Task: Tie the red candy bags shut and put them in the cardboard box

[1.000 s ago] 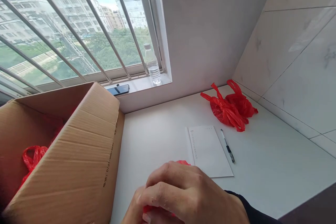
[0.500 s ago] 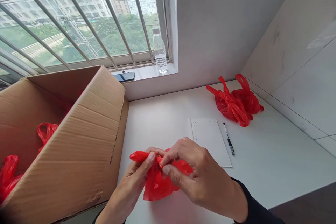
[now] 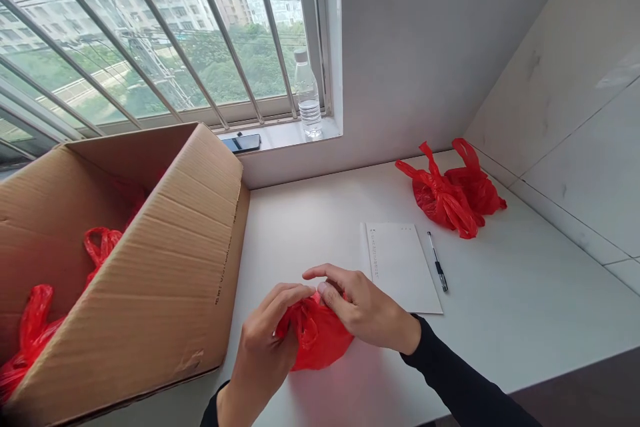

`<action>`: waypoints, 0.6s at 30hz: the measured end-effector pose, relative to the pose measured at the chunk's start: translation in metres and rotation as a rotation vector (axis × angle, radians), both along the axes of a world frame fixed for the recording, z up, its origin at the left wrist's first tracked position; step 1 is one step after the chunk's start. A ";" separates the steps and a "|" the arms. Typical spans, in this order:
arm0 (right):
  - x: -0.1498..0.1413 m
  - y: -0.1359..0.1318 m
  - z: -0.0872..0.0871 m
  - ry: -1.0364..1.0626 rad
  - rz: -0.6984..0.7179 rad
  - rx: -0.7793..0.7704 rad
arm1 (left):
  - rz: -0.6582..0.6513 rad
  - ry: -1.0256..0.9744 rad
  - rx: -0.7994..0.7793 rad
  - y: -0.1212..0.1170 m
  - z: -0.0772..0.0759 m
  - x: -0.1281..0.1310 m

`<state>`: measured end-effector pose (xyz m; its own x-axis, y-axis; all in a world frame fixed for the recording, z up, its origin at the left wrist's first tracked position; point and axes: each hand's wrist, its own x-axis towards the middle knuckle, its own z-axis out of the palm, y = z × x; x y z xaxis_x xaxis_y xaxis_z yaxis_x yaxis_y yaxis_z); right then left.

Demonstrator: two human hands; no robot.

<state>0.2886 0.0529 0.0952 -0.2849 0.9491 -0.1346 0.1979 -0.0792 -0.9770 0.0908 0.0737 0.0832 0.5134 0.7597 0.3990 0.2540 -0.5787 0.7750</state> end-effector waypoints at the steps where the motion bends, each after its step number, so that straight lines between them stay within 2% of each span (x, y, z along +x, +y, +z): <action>1: 0.001 0.001 -0.003 0.003 0.028 0.002 | 0.001 -0.023 0.058 0.000 -0.006 0.001; 4: 0.002 0.002 -0.008 0.011 0.064 0.030 | 0.012 -0.044 0.118 -0.002 -0.015 0.001; 7: 0.004 0.001 -0.006 -0.022 -0.002 0.066 | 0.028 -0.032 0.152 -0.003 -0.017 -0.002; 13: 0.003 -0.005 -0.002 -0.101 -0.089 0.152 | 0.048 0.137 0.246 -0.008 -0.025 -0.013; 16: 0.012 -0.013 -0.016 -0.235 -0.190 0.264 | 0.093 0.188 0.284 -0.018 -0.038 -0.029; 18: 0.024 -0.021 -0.031 -0.324 -0.281 0.233 | 0.122 0.253 0.274 -0.028 -0.051 -0.048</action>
